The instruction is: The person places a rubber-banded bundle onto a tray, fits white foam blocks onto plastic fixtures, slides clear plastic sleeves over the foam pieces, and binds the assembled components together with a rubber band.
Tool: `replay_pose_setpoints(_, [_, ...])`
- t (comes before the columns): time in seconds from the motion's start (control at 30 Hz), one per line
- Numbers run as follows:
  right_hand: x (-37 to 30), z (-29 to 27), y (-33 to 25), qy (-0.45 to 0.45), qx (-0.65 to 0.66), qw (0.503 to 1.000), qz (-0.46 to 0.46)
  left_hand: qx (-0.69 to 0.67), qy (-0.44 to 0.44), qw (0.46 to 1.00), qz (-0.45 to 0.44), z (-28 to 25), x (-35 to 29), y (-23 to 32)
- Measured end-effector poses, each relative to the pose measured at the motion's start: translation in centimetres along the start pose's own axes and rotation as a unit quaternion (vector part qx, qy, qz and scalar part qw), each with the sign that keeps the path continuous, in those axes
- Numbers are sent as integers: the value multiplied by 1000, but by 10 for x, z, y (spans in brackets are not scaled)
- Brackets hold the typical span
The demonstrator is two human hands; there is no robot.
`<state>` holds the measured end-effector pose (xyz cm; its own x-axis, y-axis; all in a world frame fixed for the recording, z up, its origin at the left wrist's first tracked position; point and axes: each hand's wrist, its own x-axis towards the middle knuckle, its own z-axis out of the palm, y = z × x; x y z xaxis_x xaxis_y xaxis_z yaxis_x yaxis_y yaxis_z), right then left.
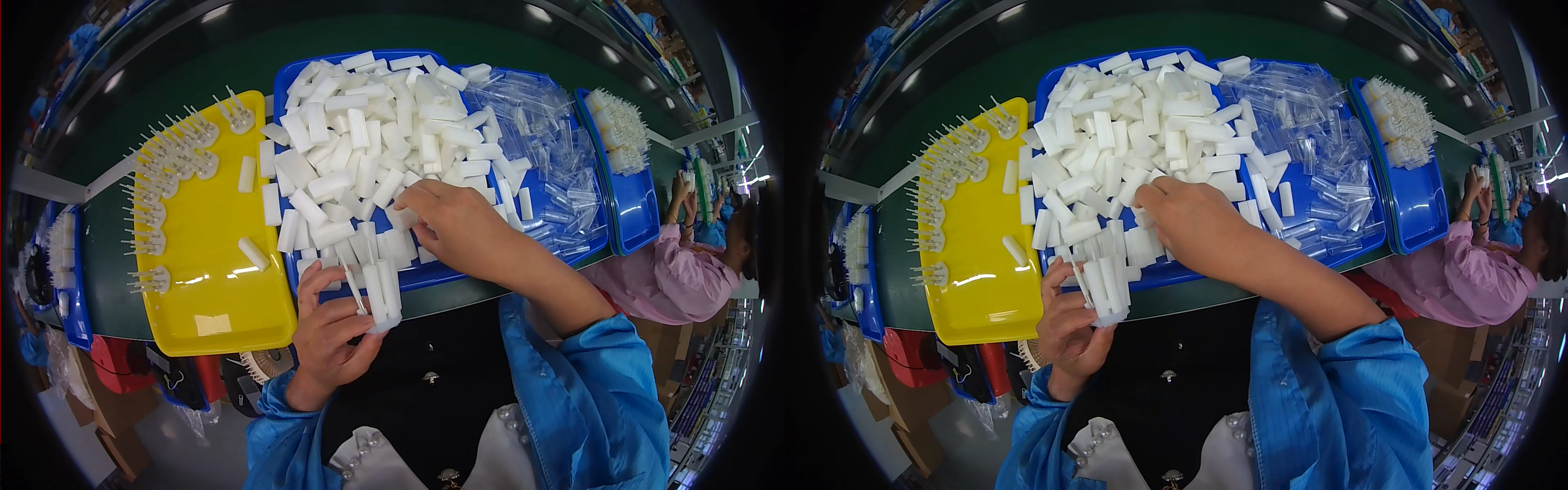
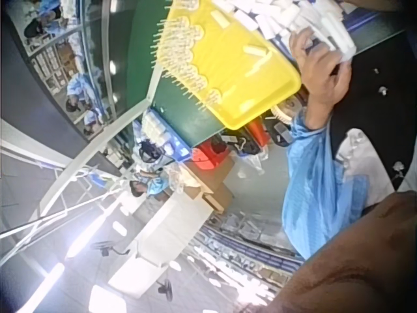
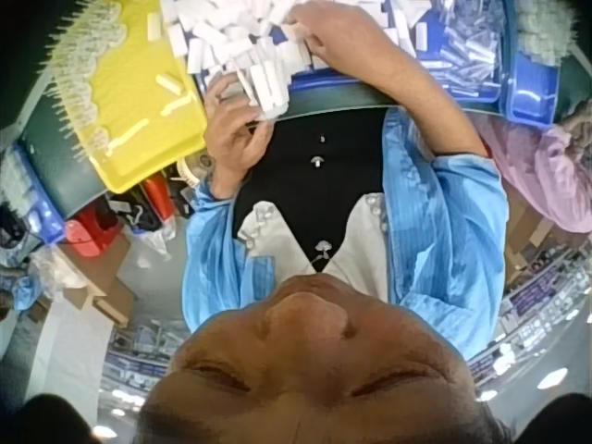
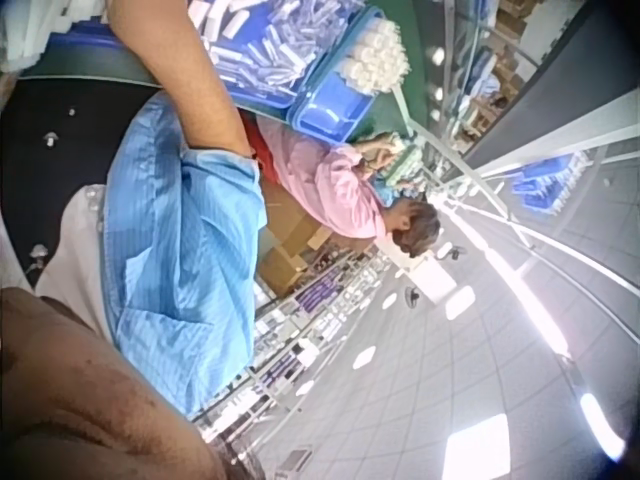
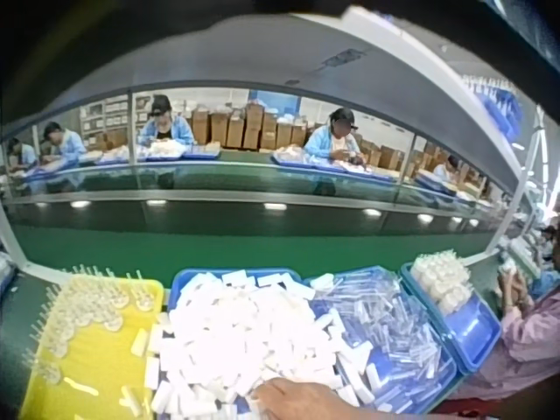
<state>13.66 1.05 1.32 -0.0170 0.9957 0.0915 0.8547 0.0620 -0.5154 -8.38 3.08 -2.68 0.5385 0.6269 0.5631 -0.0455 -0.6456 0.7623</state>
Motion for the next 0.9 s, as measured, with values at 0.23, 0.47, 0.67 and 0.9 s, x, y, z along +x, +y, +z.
replay_pose_setpoints(0.23, [11, -1, 6, -42, -82, 991, -98, 11, 18, 1000, -11, 2, -2, 0])
replay_pose_setpoints(0.47, [18, 1, 9, -72, -128, 978, -149, 36, 18, 999, 2, 6, -2, -2])
replay_pose_setpoints(0.67, [18, -3, 11, -33, -67, 989, -127, 42, 23, 999, 5, 10, -1, -6])
replay_pose_setpoints(0.9, [6, -26, -5, 40, 133, 990, 10, 91, -14, 995, 44, 14, 4, -4])
